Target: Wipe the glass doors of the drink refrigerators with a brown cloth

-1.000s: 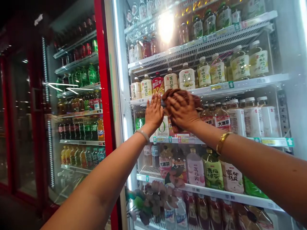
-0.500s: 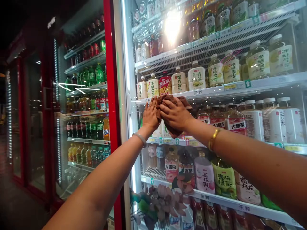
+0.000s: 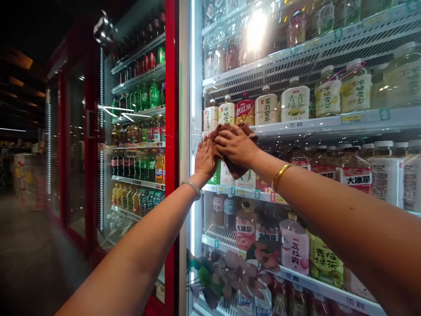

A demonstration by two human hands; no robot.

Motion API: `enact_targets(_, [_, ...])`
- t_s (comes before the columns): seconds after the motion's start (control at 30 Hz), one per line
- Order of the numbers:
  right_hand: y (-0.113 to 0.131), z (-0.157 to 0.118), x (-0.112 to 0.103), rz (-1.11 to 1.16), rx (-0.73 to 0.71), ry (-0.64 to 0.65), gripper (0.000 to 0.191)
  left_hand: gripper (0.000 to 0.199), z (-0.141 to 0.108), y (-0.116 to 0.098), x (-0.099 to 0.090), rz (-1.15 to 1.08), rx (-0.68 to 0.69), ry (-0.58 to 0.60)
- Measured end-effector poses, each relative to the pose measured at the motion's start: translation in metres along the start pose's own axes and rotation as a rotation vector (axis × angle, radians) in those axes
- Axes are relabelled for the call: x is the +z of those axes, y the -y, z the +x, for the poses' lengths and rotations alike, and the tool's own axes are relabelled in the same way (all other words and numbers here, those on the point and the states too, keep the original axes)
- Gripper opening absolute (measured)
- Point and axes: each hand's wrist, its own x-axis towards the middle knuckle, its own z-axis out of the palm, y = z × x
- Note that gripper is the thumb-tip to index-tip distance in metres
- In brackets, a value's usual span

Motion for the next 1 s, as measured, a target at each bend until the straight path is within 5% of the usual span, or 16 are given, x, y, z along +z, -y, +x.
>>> enact_targets(0.13, [0.005,-0.007,0.002,-0.051,0.348,-0.097,0.029,0.064,-0.006,0.003,0.006,-0.031,-0.036,-0.045])
enact_targets(0.27, [0.045,-0.019,0.007,-0.026,0.067,-0.002,0.03,0.065,-0.01,0.015,0.006,-0.034,0.011,-0.009])
enact_targets(0.4, [0.035,0.011,0.017,0.023,-0.072,0.05,0.029,0.062,-0.018,0.036,0.001,-0.031,0.009,0.007])
enact_targets(0.5, [0.02,0.019,0.02,0.007,0.156,-0.006,0.028,0.062,-0.029,0.042,-0.002,-0.028,0.003,0.019])
enact_targets(0.6, [0.041,-0.004,0.018,-0.023,0.363,-0.074,0.028,0.062,-0.038,0.035,-0.001,-0.014,-0.058,0.015])
enact_targets(0.73, [0.082,-0.028,0.017,0.039,-0.004,-0.009,0.03,0.068,-0.05,0.02,0.004,-0.011,-0.169,0.007])
enact_targets(0.83, [0.07,-0.027,0.011,0.058,-0.135,0.032,0.028,0.071,-0.063,0.013,0.007,-0.013,-0.203,-0.009])
enact_targets(1.0, [0.053,-0.065,-0.015,-0.083,0.23,-0.047,0.03,0.066,-0.096,-0.005,0.009,-0.027,-0.191,0.024])
